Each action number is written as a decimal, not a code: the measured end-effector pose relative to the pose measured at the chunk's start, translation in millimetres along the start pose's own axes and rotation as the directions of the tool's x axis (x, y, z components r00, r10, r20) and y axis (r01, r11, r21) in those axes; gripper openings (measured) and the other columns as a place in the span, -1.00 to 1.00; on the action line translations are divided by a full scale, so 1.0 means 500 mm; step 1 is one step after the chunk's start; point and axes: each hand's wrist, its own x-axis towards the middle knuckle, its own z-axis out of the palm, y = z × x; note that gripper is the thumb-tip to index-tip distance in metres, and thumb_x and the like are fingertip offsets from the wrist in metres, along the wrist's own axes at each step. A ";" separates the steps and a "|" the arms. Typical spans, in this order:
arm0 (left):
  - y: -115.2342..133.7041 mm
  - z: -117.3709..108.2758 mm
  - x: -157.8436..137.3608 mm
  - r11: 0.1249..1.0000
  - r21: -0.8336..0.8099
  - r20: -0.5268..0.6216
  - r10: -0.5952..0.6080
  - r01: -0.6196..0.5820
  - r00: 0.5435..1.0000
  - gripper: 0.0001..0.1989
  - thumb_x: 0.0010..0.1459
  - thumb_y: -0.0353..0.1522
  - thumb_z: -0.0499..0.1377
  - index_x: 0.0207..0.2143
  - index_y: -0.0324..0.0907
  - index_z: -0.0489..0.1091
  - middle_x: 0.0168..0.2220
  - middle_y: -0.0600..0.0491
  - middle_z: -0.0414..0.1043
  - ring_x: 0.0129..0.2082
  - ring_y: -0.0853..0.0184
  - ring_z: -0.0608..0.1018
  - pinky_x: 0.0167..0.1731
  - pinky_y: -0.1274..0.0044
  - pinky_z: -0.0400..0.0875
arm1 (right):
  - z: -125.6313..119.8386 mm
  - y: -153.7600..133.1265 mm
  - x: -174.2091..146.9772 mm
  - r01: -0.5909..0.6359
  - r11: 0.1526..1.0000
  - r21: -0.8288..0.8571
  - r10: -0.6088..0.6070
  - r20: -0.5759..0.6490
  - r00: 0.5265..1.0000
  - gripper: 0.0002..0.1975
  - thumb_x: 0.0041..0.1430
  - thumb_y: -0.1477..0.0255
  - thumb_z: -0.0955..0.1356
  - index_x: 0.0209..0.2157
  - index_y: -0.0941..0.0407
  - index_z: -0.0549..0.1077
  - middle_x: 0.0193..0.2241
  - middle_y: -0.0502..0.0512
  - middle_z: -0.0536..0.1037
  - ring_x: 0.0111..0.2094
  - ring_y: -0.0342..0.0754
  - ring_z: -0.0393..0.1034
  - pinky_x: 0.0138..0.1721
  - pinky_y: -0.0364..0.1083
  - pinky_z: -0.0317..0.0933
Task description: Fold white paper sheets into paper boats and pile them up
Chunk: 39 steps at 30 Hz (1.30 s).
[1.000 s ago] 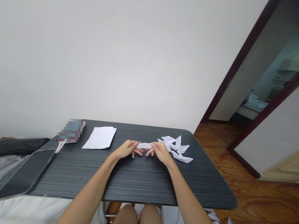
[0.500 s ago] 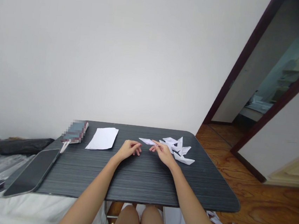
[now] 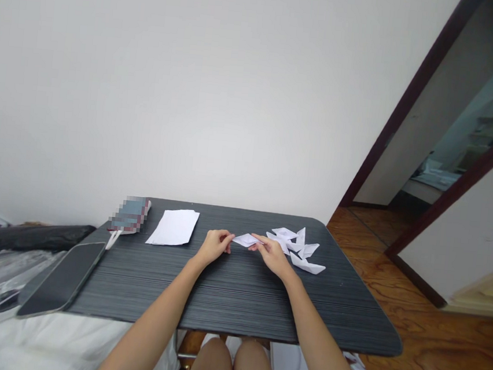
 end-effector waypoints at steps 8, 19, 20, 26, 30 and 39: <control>-0.030 -0.076 0.005 0.841 0.501 -0.465 0.060 0.207 0.883 -0.75 0.08 -0.34 -0.05 -0.34 -0.24 0.38 -0.37 -0.06 0.42 -0.34 0.27 0.43 -0.32 0.49 0.23 | -0.030 -0.008 0.001 0.062 0.975 -0.212 -0.150 -0.425 0.893 -0.71 0.02 0.47 0.17 -0.26 0.19 0.42 -0.25 0.21 0.45 -0.31 -0.03 0.34 -0.29 -0.02 0.23; -0.083 -0.179 -0.015 0.683 0.459 -0.465 -0.360 0.568 0.809 -0.68 -0.02 -0.45 -0.01 -0.20 -0.22 0.39 -0.20 -0.09 0.41 -0.17 0.16 0.41 -0.18 0.43 0.23 | -0.020 -0.033 -0.009 0.006 0.791 -0.612 -0.416 -0.530 0.739 -0.75 -0.05 0.58 0.19 -0.44 0.08 0.46 -0.28 0.07 0.43 -0.18 0.03 0.16 -0.17 0.06 -0.08; -0.084 -0.192 -0.017 0.715 0.456 -0.422 -0.351 0.530 0.836 -0.68 -0.02 -0.44 -0.01 -0.20 -0.21 0.39 -0.16 -0.06 0.39 -0.13 0.18 0.39 -0.15 0.44 0.22 | -0.015 -0.033 -0.008 0.026 0.786 -0.618 -0.423 -0.507 0.751 -0.75 -0.05 0.58 0.19 -0.44 0.08 0.45 -0.29 0.06 0.43 -0.18 0.02 0.16 -0.17 0.05 -0.08; -0.096 -0.253 -0.051 0.937 0.343 0.149 -0.118 0.061 0.982 -0.45 -0.11 -0.17 0.12 -0.03 -0.17 0.24 0.10 0.00 0.06 0.11 0.21 0.09 0.06 0.41 -0.06 | 0.002 -0.035 -0.007 0.104 0.781 -0.616 -0.435 -0.415 0.799 -0.77 -0.05 0.59 0.19 -0.45 0.09 0.43 -0.33 0.06 0.43 -0.20 0.00 0.18 -0.18 0.03 -0.08; -0.122 -0.253 -0.068 0.953 0.297 0.243 -0.134 0.058 0.961 -0.31 -0.17 -0.13 0.16 0.04 -0.12 0.12 0.15 0.00 -0.06 0.14 0.20 0.00 0.08 0.38 -0.14 | 0.004 -0.038 -0.007 0.115 0.781 -0.614 -0.430 -0.395 0.811 -0.77 -0.06 0.60 0.19 -0.46 0.10 0.43 -0.34 0.06 0.43 -0.22 -0.02 0.19 -0.19 0.01 -0.08; -0.160 -0.254 -0.063 0.971 0.209 0.182 -0.156 0.117 0.971 -0.44 -0.20 -0.11 0.17 -0.11 -0.17 0.33 0.06 -0.05 0.14 0.06 0.16 0.18 0.06 0.38 -0.06 | 0.007 -0.038 -0.007 0.099 0.798 -0.594 -0.392 -0.388 0.834 -0.77 -0.06 0.60 0.18 -0.47 0.11 0.43 -0.36 0.06 0.43 -0.25 -0.04 0.22 -0.20 0.00 -0.07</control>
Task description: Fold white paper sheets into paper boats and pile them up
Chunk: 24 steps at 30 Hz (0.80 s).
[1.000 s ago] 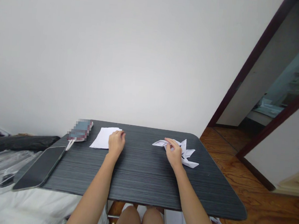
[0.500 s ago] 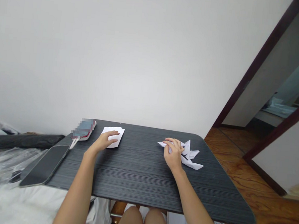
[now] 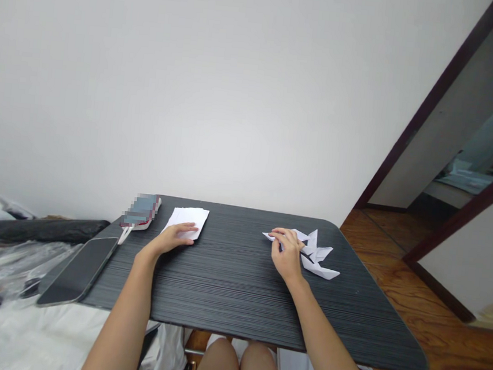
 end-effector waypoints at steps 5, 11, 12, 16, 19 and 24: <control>0.002 -0.003 -0.004 0.994 -0.102 -0.028 -0.039 0.036 0.999 -0.51 -0.19 -0.13 0.17 -0.19 -0.20 0.39 0.03 -0.04 0.19 0.03 0.15 0.23 0.04 0.36 0.00 | 0.004 0.003 -0.001 -0.019 1.000 0.014 0.019 0.030 0.999 -0.76 -0.05 0.60 0.18 -0.46 0.10 0.43 -0.36 0.06 0.43 -0.25 -0.04 0.23 -0.18 0.01 -0.08; 0.067 -0.004 -0.001 0.992 0.102 -0.361 -0.029 0.070 0.932 -0.65 -0.05 -0.19 0.05 -0.38 -0.26 0.46 -0.29 -0.08 0.46 -0.21 0.13 0.44 -0.14 0.36 0.23 | 0.007 0.002 -0.002 -0.035 0.997 0.067 0.030 0.073 0.997 -0.77 -0.03 0.59 0.18 -0.44 0.11 0.43 -0.35 0.08 0.43 -0.24 -0.03 0.24 -0.17 0.02 -0.02; 0.093 -0.004 0.003 0.988 0.148 -0.434 0.024 0.045 0.901 -0.66 -0.04 -0.21 0.04 -0.39 -0.28 0.46 -0.31 -0.09 0.47 -0.23 0.14 0.45 -0.17 0.38 0.25 | 0.009 0.002 -0.002 -0.034 0.995 0.099 0.025 0.087 0.996 -0.77 -0.02 0.58 0.18 -0.43 0.11 0.43 -0.35 0.09 0.43 -0.24 -0.03 0.25 -0.17 0.02 0.00; 0.214 0.009 0.031 0.978 0.163 -0.458 0.192 -0.130 0.868 -0.72 -0.01 -0.25 0.03 -0.44 -0.25 0.44 -0.41 -0.02 0.48 -0.38 0.27 0.48 -0.32 0.51 0.32 | 0.024 -0.001 -0.006 -0.107 0.940 0.323 0.046 0.191 0.980 -0.77 0.04 0.50 0.17 -0.35 0.12 0.43 -0.32 0.13 0.43 -0.23 -0.04 0.28 -0.17 -0.01 0.10; 0.282 0.036 0.064 0.977 0.015 -0.411 0.198 -0.211 0.890 -0.73 -0.04 -0.24 0.07 -0.50 -0.27 0.44 -0.49 0.00 0.47 -0.48 0.32 0.46 -0.43 0.55 0.32 | 0.041 -0.004 -0.009 -0.285 0.828 0.483 0.146 0.305 0.941 -0.74 0.06 0.39 0.19 -0.22 0.09 0.39 -0.23 0.14 0.42 -0.18 -0.02 0.27 -0.17 0.01 0.15; 0.304 0.097 0.115 0.904 -0.344 -0.213 0.189 -0.255 0.959 -0.70 -0.10 -0.21 0.14 -0.49 -0.31 0.44 -0.51 -0.03 0.47 -0.50 0.30 0.47 -0.53 0.56 0.31 | 0.056 -0.003 -0.005 -0.494 0.516 0.700 0.340 0.362 0.868 -0.58 0.02 0.22 0.22 -0.05 0.00 0.25 0.00 0.11 0.22 -0.05 0.01 0.17 -0.16 0.03 0.18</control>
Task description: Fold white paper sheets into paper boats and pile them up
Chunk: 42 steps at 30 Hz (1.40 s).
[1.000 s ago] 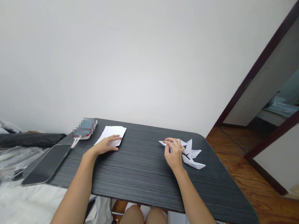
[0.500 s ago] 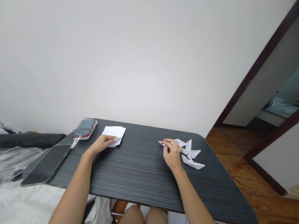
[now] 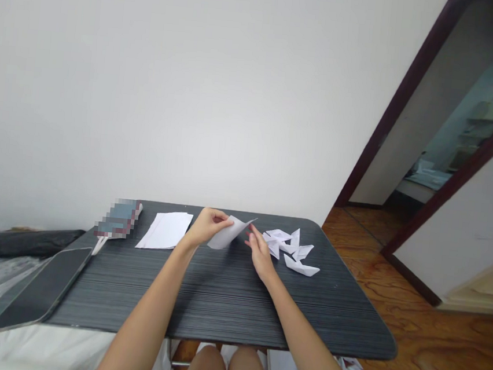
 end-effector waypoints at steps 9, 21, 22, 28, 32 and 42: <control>-0.054 0.033 -0.005 0.990 0.037 0.010 0.139 -0.139 0.990 -0.81 -0.15 -0.26 0.19 -0.58 -0.23 0.43 0.02 -0.02 0.19 0.01 0.18 0.23 0.00 0.42 0.05 | 0.015 -0.029 0.001 -0.203 0.911 0.359 0.142 0.188 0.972 -0.52 0.02 0.06 0.14 -0.14 0.07 0.29 -0.20 0.12 0.42 -0.24 -0.01 0.32 -0.39 -0.09 0.24; -0.066 0.056 -0.022 0.996 0.093 -0.164 0.029 -0.014 0.986 -0.72 -0.09 -0.21 0.13 -0.52 -0.28 0.43 -0.52 0.02 0.45 -0.49 0.35 0.44 -0.49 0.58 0.26 | 0.002 -0.039 0.006 0.040 0.996 0.082 -0.047 0.089 0.995 -0.76 -0.11 0.37 0.33 -0.31 0.06 0.30 -0.39 0.01 0.41 -0.39 -0.11 0.33 -0.37 -0.15 0.21; -0.064 0.059 -0.023 0.995 0.094 -0.179 0.027 -0.010 0.983 -0.73 -0.10 -0.21 0.13 -0.52 -0.27 0.44 -0.52 0.02 0.45 -0.48 0.34 0.44 -0.48 0.58 0.27 | 0.000 -0.038 0.008 0.046 0.997 0.067 -0.051 0.079 0.996 -0.82 -0.11 0.37 0.33 -0.39 0.08 0.31 -0.42 0.01 0.40 -0.39 -0.11 0.32 -0.38 -0.15 0.21; -0.049 0.061 -0.025 0.998 -0.030 -0.157 -0.065 0.061 0.985 -0.72 -0.16 -0.20 0.17 -0.52 -0.28 0.45 -0.53 0.02 0.46 -0.48 0.32 0.46 -0.49 0.57 0.30 | -0.011 -0.038 0.016 0.020 0.996 0.091 -0.022 0.019 1.000 -0.85 -0.13 0.35 0.34 -0.49 0.12 0.34 -0.51 -0.01 0.40 -0.44 -0.12 0.30 -0.41 -0.15 0.18; -0.041 0.051 -0.024 0.982 -0.181 -0.057 -0.067 0.055 0.996 -0.71 -0.08 -0.22 0.13 -0.42 -0.27 0.46 -0.40 0.00 0.48 -0.36 0.28 0.47 -0.33 0.51 0.33 | -0.017 -0.038 0.019 -0.026 0.975 0.221 0.034 -0.029 0.999 -0.83 -0.11 0.33 0.34 -0.45 0.11 0.33 -0.51 -0.03 0.39 -0.48 -0.16 0.27 -0.45 -0.18 0.16; -0.042 0.060 -0.025 0.962 -0.275 0.052 0.008 0.007 0.999 -0.77 -0.12 -0.28 0.19 -0.44 -0.27 0.45 -0.33 -0.03 0.44 -0.30 0.28 0.44 -0.26 0.49 0.30 | -0.018 -0.032 0.020 -0.059 0.955 0.290 0.067 -0.017 0.998 -0.81 -0.12 0.29 0.34 -0.45 0.10 0.32 -0.50 -0.04 0.41 -0.49 -0.16 0.28 -0.48 -0.19 0.15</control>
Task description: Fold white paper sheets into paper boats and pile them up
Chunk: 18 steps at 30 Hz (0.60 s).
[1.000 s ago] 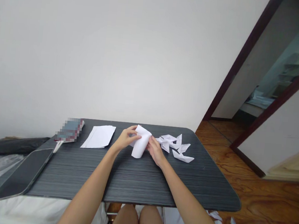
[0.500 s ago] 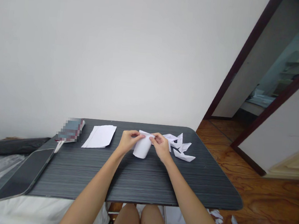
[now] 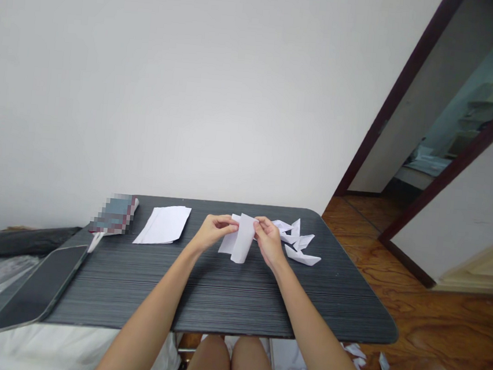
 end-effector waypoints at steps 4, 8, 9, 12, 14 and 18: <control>0.002 0.000 0.000 1.000 -0.004 0.014 0.009 -0.008 1.000 -0.78 -0.11 -0.28 0.18 -0.44 -0.26 0.46 -0.34 -0.02 0.44 -0.28 0.27 0.44 -0.25 0.48 0.29 | -0.001 0.001 0.000 0.003 1.000 -0.020 -0.003 0.003 1.000 -0.81 -0.11 0.29 0.33 -0.45 0.09 0.32 -0.50 -0.04 0.40 -0.49 -0.17 0.27 -0.49 -0.19 0.15; 0.000 0.001 0.000 0.999 -0.031 0.026 0.011 -0.010 1.000 -0.80 -0.13 -0.31 0.20 -0.43 -0.26 0.46 -0.32 -0.03 0.43 -0.27 0.27 0.43 -0.25 0.49 0.28 | -0.001 0.002 0.000 0.010 1.000 -0.022 -0.010 0.014 1.000 -0.82 -0.09 0.30 0.32 -0.44 0.10 0.33 -0.50 -0.04 0.40 -0.51 -0.18 0.26 -0.50 -0.19 0.14; -0.001 0.001 0.001 0.999 -0.038 0.025 0.009 -0.008 1.000 -0.80 -0.13 -0.31 0.20 -0.44 -0.26 0.46 -0.31 -0.03 0.42 -0.27 0.27 0.43 -0.25 0.49 0.28 | -0.001 0.003 0.000 0.014 1.000 -0.022 -0.014 0.012 1.000 -0.82 -0.09 0.30 0.32 -0.44 0.10 0.33 -0.50 -0.04 0.39 -0.51 -0.18 0.26 -0.50 -0.19 0.13; -0.002 0.003 0.001 0.999 -0.043 0.017 0.001 0.000 1.000 -0.80 -0.15 -0.31 0.21 -0.45 -0.26 0.45 -0.31 -0.03 0.41 -0.28 0.28 0.42 -0.26 0.49 0.29 | -0.002 0.004 0.000 0.019 1.000 -0.025 -0.019 0.001 1.000 -0.83 -0.08 0.30 0.32 -0.44 0.09 0.33 -0.52 -0.05 0.38 -0.53 -0.19 0.23 -0.51 -0.20 0.12; -0.003 0.003 0.001 0.999 -0.035 0.013 0.002 -0.002 1.000 -0.80 -0.16 -0.31 0.22 -0.45 -0.25 0.46 -0.32 -0.02 0.40 -0.28 0.28 0.42 -0.27 0.50 0.29 | -0.002 0.004 0.000 0.016 0.999 -0.032 -0.016 -0.004 1.000 -0.83 -0.08 0.30 0.32 -0.44 0.09 0.33 -0.53 -0.06 0.37 -0.54 -0.19 0.22 -0.52 -0.20 0.11; -0.010 0.004 0.003 1.000 0.026 0.015 -0.010 0.009 1.000 -0.78 -0.16 -0.30 0.22 -0.42 -0.22 0.46 -0.33 -0.01 0.37 -0.30 0.29 0.42 -0.33 0.53 0.30 | -0.001 0.010 -0.002 0.019 0.998 -0.068 -0.019 -0.008 1.000 -0.83 -0.05 0.29 0.30 -0.45 0.10 0.34 -0.54 -0.05 0.35 -0.54 -0.19 0.21 -0.52 -0.20 0.10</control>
